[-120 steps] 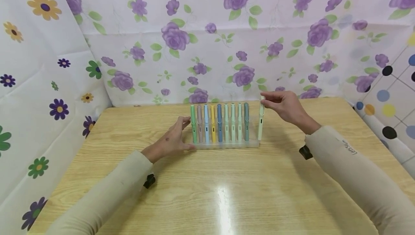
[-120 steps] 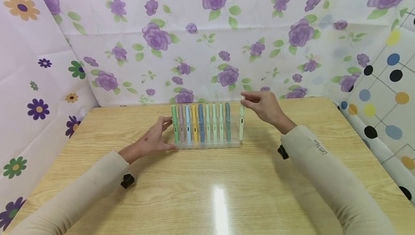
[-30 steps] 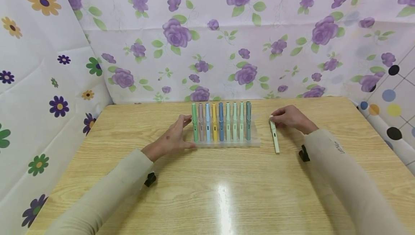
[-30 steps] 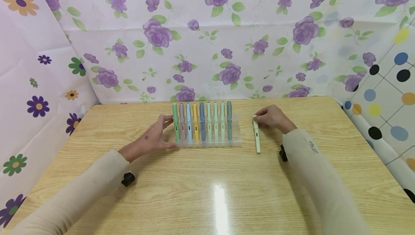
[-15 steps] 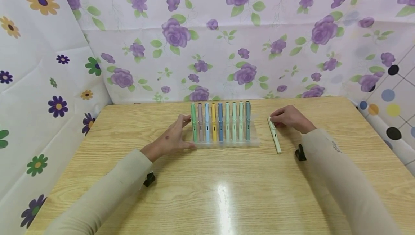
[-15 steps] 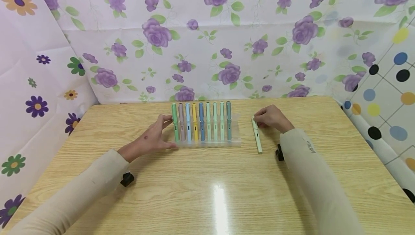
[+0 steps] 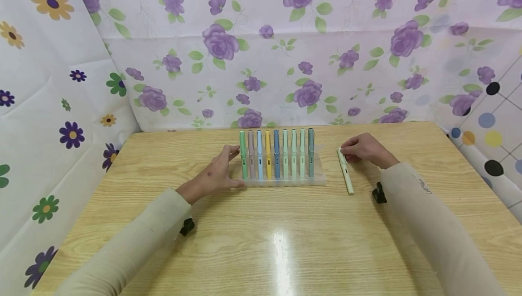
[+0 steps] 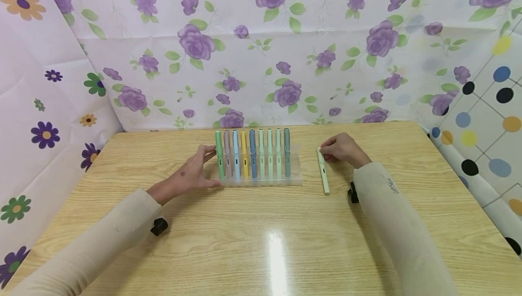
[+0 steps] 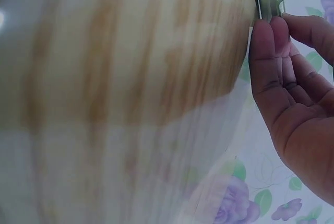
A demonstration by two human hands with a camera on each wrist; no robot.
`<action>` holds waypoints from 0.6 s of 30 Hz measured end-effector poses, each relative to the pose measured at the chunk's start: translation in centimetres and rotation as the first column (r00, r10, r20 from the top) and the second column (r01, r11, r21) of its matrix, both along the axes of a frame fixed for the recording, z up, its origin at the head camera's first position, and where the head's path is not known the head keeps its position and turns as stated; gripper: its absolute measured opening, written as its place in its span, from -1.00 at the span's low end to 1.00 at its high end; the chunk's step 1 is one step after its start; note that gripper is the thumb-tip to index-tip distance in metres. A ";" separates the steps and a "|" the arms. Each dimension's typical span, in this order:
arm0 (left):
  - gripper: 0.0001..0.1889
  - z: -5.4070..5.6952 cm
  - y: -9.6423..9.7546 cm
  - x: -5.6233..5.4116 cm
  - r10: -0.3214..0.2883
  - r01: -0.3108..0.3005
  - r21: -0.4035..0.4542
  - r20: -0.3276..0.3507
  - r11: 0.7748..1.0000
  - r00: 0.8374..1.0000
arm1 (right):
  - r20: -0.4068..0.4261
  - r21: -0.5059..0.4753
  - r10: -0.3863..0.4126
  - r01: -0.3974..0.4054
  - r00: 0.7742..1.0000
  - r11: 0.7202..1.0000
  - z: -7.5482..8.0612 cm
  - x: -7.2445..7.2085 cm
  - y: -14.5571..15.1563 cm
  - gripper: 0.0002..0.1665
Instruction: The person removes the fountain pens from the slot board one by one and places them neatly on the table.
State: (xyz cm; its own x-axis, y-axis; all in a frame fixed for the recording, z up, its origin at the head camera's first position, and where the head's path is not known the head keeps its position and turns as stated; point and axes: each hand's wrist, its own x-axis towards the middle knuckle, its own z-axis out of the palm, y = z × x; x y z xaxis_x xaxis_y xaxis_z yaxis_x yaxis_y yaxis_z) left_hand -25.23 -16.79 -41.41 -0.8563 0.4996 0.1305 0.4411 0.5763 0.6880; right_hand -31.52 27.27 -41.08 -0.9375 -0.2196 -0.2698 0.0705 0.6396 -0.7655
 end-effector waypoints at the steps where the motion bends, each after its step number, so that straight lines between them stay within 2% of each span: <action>1: 0.02 0.0 0.0 0.0 0.000 0.000 0.002 0.001 1.000 1.000 | -0.001 0.003 -0.004 0.004 1.000 1.000 0.0 0.0 0.0 -0.57; 18: -0.01 0.1 0.0 0.1 -0.001 0.001 0.001 0.002 1.000 1.000 | -0.012 0.012 -0.002 0.002 1.000 1.000 0.3 0.3 0.2 -0.57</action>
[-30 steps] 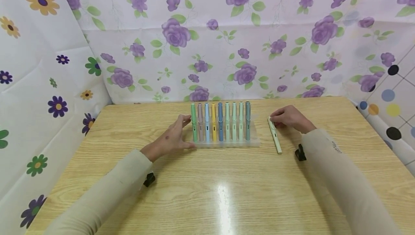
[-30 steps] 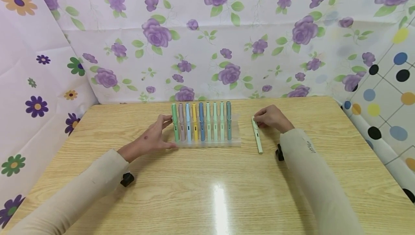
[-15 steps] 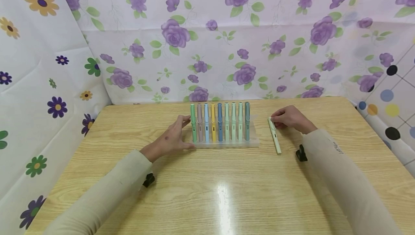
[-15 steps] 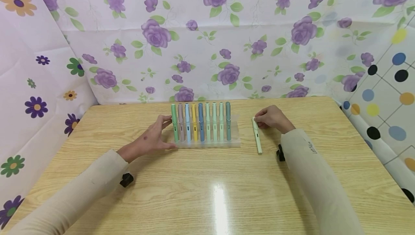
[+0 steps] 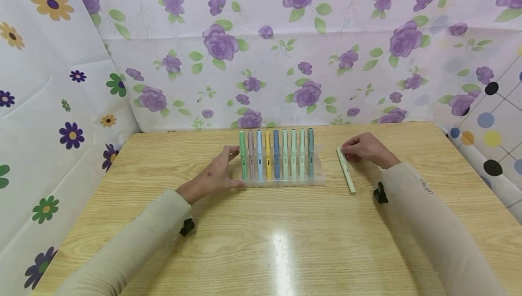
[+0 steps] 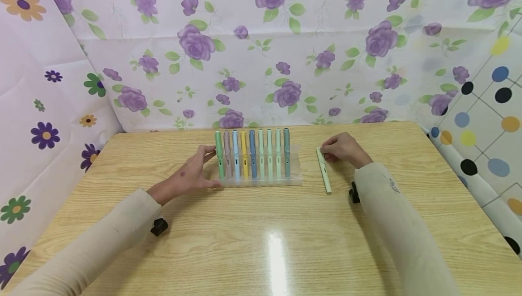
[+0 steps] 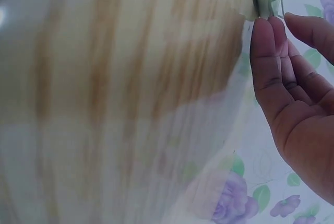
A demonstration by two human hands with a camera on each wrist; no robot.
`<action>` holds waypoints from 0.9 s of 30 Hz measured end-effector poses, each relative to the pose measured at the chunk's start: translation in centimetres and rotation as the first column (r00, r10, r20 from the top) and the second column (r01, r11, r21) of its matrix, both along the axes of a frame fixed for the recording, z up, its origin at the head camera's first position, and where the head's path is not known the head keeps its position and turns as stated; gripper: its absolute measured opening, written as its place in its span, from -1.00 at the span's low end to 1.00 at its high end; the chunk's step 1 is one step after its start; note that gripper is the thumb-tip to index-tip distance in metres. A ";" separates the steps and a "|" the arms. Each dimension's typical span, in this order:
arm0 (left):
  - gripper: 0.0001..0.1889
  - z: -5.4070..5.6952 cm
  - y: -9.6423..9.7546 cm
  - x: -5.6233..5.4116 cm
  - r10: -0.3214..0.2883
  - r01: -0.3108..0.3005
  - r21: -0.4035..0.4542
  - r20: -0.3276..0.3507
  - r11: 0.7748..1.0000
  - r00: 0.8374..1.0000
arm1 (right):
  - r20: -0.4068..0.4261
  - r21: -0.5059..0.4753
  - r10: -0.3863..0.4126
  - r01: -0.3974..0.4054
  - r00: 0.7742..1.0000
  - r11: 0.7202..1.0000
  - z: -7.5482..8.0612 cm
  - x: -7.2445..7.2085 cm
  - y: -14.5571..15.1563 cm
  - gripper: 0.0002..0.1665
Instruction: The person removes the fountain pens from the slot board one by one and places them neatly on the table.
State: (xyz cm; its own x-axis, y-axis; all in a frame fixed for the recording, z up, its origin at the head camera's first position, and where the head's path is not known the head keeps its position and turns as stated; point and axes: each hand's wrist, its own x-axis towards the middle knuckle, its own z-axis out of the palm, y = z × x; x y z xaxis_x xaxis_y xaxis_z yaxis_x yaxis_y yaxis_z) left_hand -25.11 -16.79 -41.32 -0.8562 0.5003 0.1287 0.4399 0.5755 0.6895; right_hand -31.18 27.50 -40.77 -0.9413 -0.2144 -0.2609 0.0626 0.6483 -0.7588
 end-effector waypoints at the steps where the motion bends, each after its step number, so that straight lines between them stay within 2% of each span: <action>1: -0.01 0.0 0.0 0.0 0.001 -0.001 -0.002 -0.004 1.000 1.000 | -0.003 0.001 0.002 -0.002 1.000 1.000 0.1 0.0 0.0 -0.56; 9: -0.02 0.0 0.0 -0.1 0.015 -0.015 -0.014 -0.010 1.000 1.000 | 0.000 -0.006 0.005 -0.005 1.000 1.000 0.4 0.2 0.4 -0.54; 14: -0.02 -0.1 0.0 -0.1 0.013 -0.013 -0.011 -0.003 1.000 1.000 | -0.004 0.033 0.011 -0.011 1.000 0.999 0.5 0.4 0.5 -0.55; 27: 0.00 0.0 0.1 -0.1 0.002 -0.002 0.006 0.017 1.000 1.000 | 0.051 0.024 -0.001 0.000 0.999 1.000 0.2 0.7 0.2 -0.60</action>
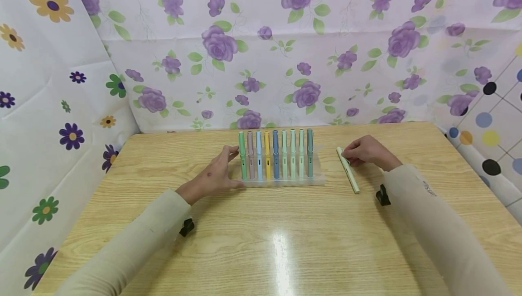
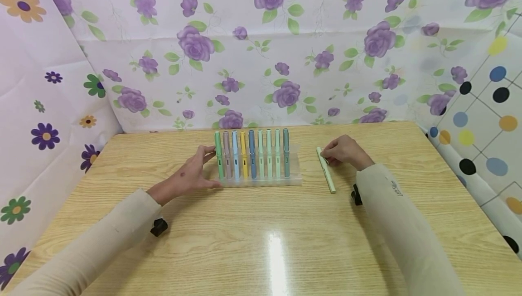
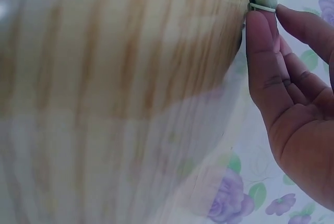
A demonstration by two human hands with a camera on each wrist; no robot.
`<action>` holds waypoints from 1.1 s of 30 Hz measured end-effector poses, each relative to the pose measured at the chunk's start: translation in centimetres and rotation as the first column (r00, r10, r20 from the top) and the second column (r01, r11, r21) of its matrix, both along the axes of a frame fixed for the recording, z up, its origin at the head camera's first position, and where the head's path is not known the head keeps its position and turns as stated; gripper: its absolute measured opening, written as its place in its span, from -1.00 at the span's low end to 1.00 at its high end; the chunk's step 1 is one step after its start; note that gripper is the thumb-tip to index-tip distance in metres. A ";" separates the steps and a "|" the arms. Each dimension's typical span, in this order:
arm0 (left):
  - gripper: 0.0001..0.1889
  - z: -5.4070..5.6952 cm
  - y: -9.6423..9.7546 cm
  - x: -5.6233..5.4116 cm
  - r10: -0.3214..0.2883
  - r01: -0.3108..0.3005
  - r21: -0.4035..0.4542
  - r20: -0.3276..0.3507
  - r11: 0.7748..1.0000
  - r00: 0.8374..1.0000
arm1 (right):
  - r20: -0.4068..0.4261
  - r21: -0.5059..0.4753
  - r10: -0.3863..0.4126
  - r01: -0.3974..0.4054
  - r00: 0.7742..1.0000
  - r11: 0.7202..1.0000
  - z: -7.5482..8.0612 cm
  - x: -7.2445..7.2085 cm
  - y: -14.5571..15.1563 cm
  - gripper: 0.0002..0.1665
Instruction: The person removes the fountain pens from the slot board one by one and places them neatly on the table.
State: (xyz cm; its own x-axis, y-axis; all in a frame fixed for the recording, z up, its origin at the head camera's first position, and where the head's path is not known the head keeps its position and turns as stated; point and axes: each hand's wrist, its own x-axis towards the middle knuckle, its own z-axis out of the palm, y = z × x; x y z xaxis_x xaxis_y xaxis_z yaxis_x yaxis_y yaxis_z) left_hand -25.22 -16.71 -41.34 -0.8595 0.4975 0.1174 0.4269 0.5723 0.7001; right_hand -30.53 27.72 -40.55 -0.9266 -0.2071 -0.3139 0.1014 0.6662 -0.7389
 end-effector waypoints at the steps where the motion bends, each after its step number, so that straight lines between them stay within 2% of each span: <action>1: 0.00 0.0 0.0 0.0 0.001 -0.001 0.002 0.003 1.000 1.000 | 0.001 0.001 -0.002 0.002 1.000 1.000 0.0 0.0 0.0 -0.60; 7: 0.00 0.2 -0.1 -0.1 0.001 -0.001 0.006 -0.002 1.000 1.000 | -0.009 0.009 0.002 -0.002 1.000 1.000 0.3 0.0 0.0 -0.57; 13: 0.01 0.3 -0.1 -0.1 -0.002 0.002 0.007 -0.005 1.000 1.000 | -0.093 0.071 0.012 -0.005 0.996 0.997 1.5 0.0 0.2 -0.55; 19: 0.02 0.3 -0.1 -0.2 -0.004 0.004 0.008 0.006 1.000 1.000 | -0.087 -0.028 0.028 -0.030 0.996 0.999 3.2 0.3 -0.5 -0.53; 23: 0.04 0.2 -0.2 -0.1 0.002 -0.002 0.003 0.019 1.000 1.000 | -0.103 -0.052 0.042 -0.047 0.994 0.998 4.0 0.6 -1.5 -0.51; 28: 0.08 -0.1 -0.1 0.0 0.008 -0.009 0.008 0.032 1.000 0.999 | -0.131 -0.082 0.062 -0.073 0.989 0.994 4.6 1.0 -2.6 -0.50; 33: 0.11 -0.3 0.0 0.0 0.010 -0.010 0.006 0.009 1.000 1.000 | -0.166 -0.103 0.074 -0.092 0.983 0.990 5.0 1.1 -3.0 -0.52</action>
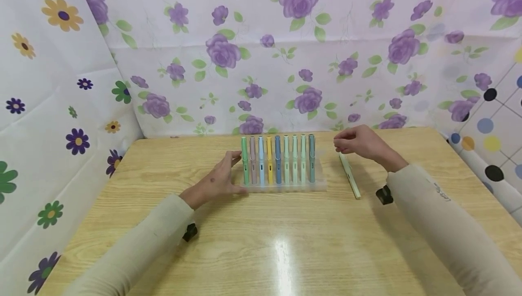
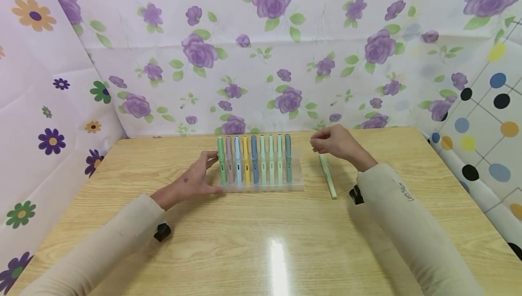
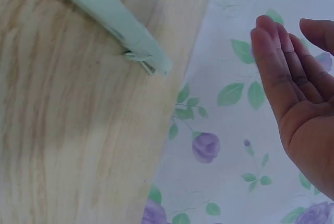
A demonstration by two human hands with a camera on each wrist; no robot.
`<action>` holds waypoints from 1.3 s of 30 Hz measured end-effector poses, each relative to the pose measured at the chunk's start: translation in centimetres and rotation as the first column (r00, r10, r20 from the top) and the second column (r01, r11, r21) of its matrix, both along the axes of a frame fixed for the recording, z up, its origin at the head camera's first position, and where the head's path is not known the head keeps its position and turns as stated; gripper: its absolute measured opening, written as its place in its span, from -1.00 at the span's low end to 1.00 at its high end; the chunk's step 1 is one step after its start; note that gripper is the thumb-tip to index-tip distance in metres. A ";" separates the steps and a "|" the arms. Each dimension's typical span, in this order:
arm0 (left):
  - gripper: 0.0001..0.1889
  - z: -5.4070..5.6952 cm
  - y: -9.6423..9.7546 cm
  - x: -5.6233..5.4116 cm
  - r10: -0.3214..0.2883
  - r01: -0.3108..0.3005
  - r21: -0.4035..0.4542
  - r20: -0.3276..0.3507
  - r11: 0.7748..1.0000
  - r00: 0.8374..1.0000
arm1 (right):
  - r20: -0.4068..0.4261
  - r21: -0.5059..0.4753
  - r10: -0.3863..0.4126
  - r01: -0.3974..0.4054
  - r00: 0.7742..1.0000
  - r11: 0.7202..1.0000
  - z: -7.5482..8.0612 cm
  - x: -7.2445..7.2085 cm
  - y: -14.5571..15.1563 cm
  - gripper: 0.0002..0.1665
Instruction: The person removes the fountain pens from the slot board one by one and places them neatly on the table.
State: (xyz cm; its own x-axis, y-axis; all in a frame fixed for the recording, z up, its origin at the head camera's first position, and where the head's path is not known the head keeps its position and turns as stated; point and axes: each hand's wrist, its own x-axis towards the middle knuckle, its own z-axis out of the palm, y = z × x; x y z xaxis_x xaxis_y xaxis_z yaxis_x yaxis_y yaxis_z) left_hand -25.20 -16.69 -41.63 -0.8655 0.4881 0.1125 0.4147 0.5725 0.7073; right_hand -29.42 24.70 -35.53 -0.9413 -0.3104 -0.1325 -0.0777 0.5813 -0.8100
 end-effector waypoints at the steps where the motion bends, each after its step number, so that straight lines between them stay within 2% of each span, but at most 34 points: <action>1: 0.11 -0.1 0.0 0.0 0.001 -0.001 0.000 -0.003 1.000 1.000 | -0.010 -0.001 0.000 0.000 1.000 1.000 0.1 0.0 0.0 -0.53; 12: 0.14 -0.3 -0.1 0.3 0.001 -0.001 -0.012 -0.017 1.000 1.000 | -0.100 0.018 0.023 -0.021 0.995 1.000 1.0 0.4 -0.6 -0.51; 22: 0.09 -0.3 -0.2 0.2 -0.004 0.004 -0.007 -0.007 1.000 1.000 | -0.124 -0.018 0.050 -0.053 0.991 0.998 1.8 0.6 -2.0 -0.45; 30: 0.08 -0.1 -0.1 0.1 -0.018 0.018 -0.011 -0.037 1.000 0.999 | -0.113 -0.017 0.048 -0.050 0.992 0.999 1.4 0.0 -2.9 -0.37; 39: 0.07 -0.1 -0.2 0.1 -0.013 0.012 -0.010 -0.028 1.000 1.000 | -0.152 -0.032 0.050 -0.055 0.987 0.998 0.7 -0.4 -4.0 -0.45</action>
